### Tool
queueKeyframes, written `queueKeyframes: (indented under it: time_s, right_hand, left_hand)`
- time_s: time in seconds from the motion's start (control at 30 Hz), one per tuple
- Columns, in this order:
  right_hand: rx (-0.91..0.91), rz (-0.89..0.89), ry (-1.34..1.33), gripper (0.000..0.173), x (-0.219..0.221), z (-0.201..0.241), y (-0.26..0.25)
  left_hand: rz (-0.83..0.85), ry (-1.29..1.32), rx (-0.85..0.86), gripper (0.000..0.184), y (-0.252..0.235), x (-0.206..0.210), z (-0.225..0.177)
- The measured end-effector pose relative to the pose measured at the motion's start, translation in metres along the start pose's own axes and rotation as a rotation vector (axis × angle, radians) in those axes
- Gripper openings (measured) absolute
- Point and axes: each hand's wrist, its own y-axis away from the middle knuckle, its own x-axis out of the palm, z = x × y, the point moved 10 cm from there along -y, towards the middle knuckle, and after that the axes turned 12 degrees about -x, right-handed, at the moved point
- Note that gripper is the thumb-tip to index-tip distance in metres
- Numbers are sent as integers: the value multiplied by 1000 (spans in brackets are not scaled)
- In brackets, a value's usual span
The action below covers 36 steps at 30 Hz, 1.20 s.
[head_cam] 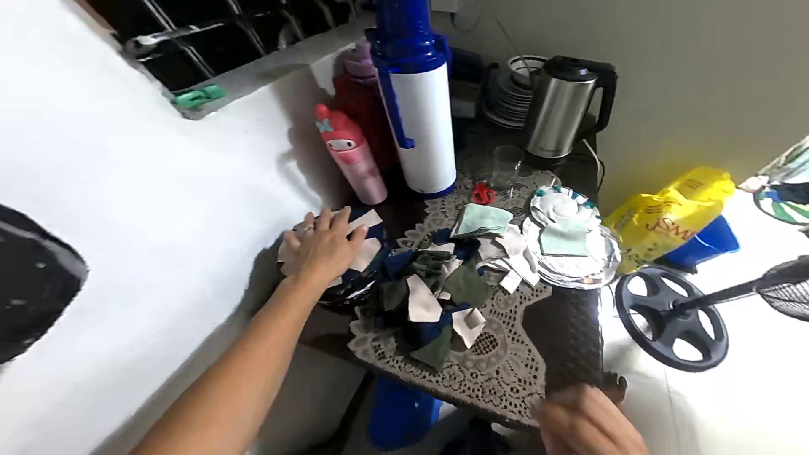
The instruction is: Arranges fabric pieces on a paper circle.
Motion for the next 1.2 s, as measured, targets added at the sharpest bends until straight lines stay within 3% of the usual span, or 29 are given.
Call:
queueKeyframes:
  time_s: [0.07,0.13,0.23,0.43,0.57,0.7,0.9,1.2]
  right_hand:
    - [157,-6,-31,18,24,-60,26]
    - [309,5,-61,19,35,-89,46]
    - [463,-27,-116,21,45,-112,70]
    - [385,-66,-8,20,52,-113,83]
    - [382,-87,7,19,51,-113,84]
    - [364,-107,-2,19,51,-113,85]
    - [362,-133,-30,19,50,-113,86]
    - [373,-132,-36,20,51,-113,86]
  left_hand:
    - [-108,63,77,61,8,-22,-18]
    - [-188,120,220,56,23,-35,-52]
    - [-108,207,493,41,51,-25,-129]
    - [241,229,923,26,126,45,-284]
    - [303,99,1226,23,166,86,-344]
    - [289,-52,1422,15,186,110,-363]
    - [241,-61,1492,12,183,116,-361]
    - [318,144,1343,15,163,117,-357]
